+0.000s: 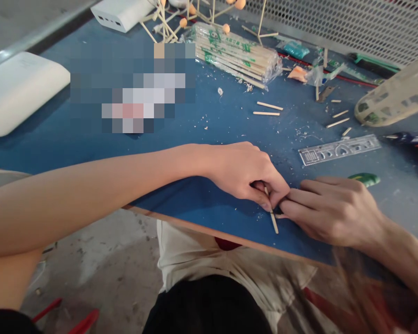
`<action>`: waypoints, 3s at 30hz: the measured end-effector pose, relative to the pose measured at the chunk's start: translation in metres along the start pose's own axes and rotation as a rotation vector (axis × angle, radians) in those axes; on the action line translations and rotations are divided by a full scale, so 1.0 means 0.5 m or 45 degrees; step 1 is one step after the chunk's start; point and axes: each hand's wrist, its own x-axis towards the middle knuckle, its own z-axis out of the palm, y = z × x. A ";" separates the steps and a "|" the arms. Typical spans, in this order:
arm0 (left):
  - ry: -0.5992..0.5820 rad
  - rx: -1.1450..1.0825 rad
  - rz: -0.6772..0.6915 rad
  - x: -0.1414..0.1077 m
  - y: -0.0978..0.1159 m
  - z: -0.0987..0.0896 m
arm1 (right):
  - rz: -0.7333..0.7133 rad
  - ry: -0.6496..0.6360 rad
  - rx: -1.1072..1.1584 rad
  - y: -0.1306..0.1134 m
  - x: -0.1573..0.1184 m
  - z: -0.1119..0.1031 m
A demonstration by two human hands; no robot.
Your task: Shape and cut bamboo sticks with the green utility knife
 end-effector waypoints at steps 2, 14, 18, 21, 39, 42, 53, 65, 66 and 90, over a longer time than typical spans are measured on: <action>0.003 -0.002 0.002 0.000 0.001 0.000 | -0.012 0.000 -0.005 -0.001 0.001 0.001; -0.018 -0.006 -0.023 -0.002 0.004 -0.002 | -0.029 0.019 0.025 0.012 -0.004 0.001; -0.006 -0.003 -0.018 -0.002 0.004 -0.001 | -0.016 0.017 0.025 0.011 -0.005 0.002; 0.008 -0.005 -0.011 -0.002 0.002 0.000 | -0.023 0.010 0.019 0.011 -0.008 0.003; 0.005 -0.017 0.002 -0.001 -0.002 0.001 | -0.040 0.013 0.012 0.013 -0.005 0.005; 0.010 -0.009 0.002 -0.001 -0.001 0.002 | -0.035 0.004 0.003 0.012 -0.005 0.005; 0.021 0.024 -0.009 0.000 -0.001 0.003 | -0.066 -0.003 -0.019 0.006 0.000 0.005; -0.023 -0.003 -0.008 -0.003 -0.001 -0.001 | 0.012 0.077 0.010 0.014 0.000 0.008; -0.017 -0.006 -0.004 -0.003 -0.002 -0.001 | 0.006 0.075 0.007 0.014 0.000 0.007; -0.008 -0.002 -0.008 -0.002 0.001 -0.003 | -0.029 0.047 0.037 -0.003 0.010 0.002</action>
